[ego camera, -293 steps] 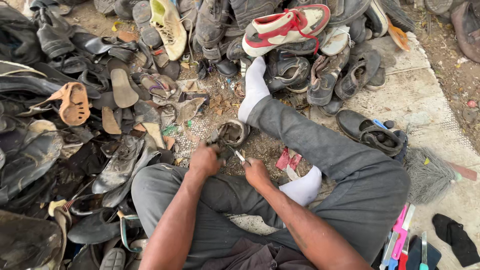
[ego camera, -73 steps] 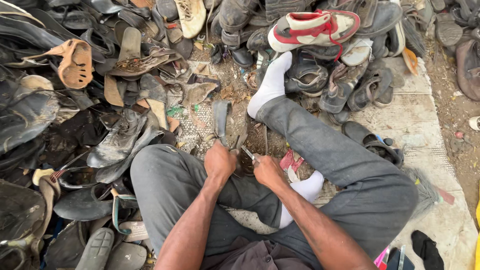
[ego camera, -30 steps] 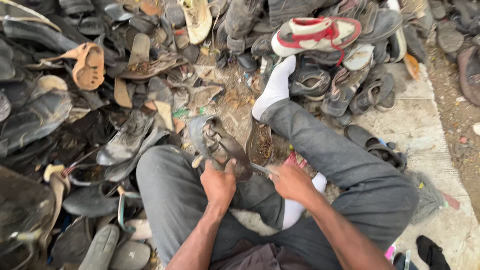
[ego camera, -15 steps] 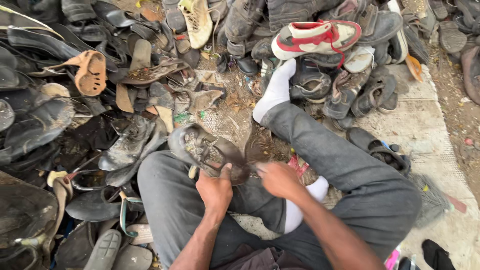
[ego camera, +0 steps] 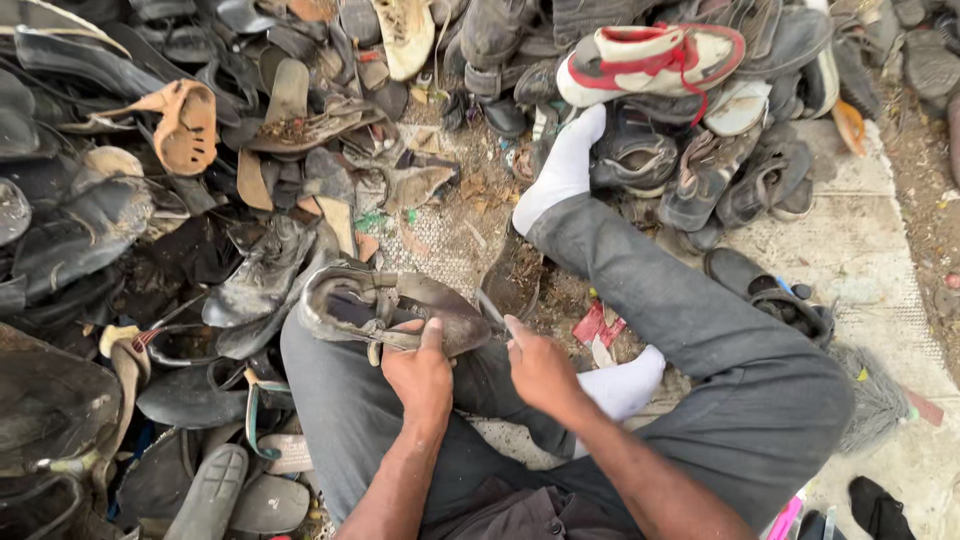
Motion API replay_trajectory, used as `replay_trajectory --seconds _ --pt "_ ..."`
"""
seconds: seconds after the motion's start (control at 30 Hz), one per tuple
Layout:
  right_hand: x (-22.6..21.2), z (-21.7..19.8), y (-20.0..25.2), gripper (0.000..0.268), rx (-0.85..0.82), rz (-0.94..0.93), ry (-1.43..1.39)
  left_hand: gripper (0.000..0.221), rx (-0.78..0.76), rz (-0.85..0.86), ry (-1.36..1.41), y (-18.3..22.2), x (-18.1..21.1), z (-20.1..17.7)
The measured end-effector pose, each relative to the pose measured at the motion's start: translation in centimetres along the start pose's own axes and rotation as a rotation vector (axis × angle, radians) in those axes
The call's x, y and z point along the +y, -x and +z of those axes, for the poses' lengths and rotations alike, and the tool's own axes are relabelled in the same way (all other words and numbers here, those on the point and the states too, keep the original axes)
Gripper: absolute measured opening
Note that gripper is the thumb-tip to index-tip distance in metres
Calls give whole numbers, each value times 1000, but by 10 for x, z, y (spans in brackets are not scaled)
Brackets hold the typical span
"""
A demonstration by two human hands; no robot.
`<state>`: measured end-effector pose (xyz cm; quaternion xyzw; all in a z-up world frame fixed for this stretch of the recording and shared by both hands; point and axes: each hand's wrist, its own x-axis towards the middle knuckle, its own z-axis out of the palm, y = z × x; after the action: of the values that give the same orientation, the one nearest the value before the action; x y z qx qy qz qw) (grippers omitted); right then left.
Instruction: The person sits on the ground and uses a small knife to scrape residue and dirt off the bottom of a shoe sole.
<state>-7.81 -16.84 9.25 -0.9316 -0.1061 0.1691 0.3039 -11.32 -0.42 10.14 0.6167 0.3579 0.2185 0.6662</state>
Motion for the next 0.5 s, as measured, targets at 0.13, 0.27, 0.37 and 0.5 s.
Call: replay_trajectory --seconds 0.13,0.27,0.37,0.5 --pt "-13 14 41 55 -26 145 -97 18 15 -202 194 1 -6 1" --pt "-13 27 47 54 135 -88 -107 16 -33 -212 187 3 -6 -1" --pt "-19 38 22 56 117 -62 -96 17 4 -221 173 2 -8 -4" --pt "-29 43 13 61 131 -180 -50 17 12 -146 206 -8 -17 -11"
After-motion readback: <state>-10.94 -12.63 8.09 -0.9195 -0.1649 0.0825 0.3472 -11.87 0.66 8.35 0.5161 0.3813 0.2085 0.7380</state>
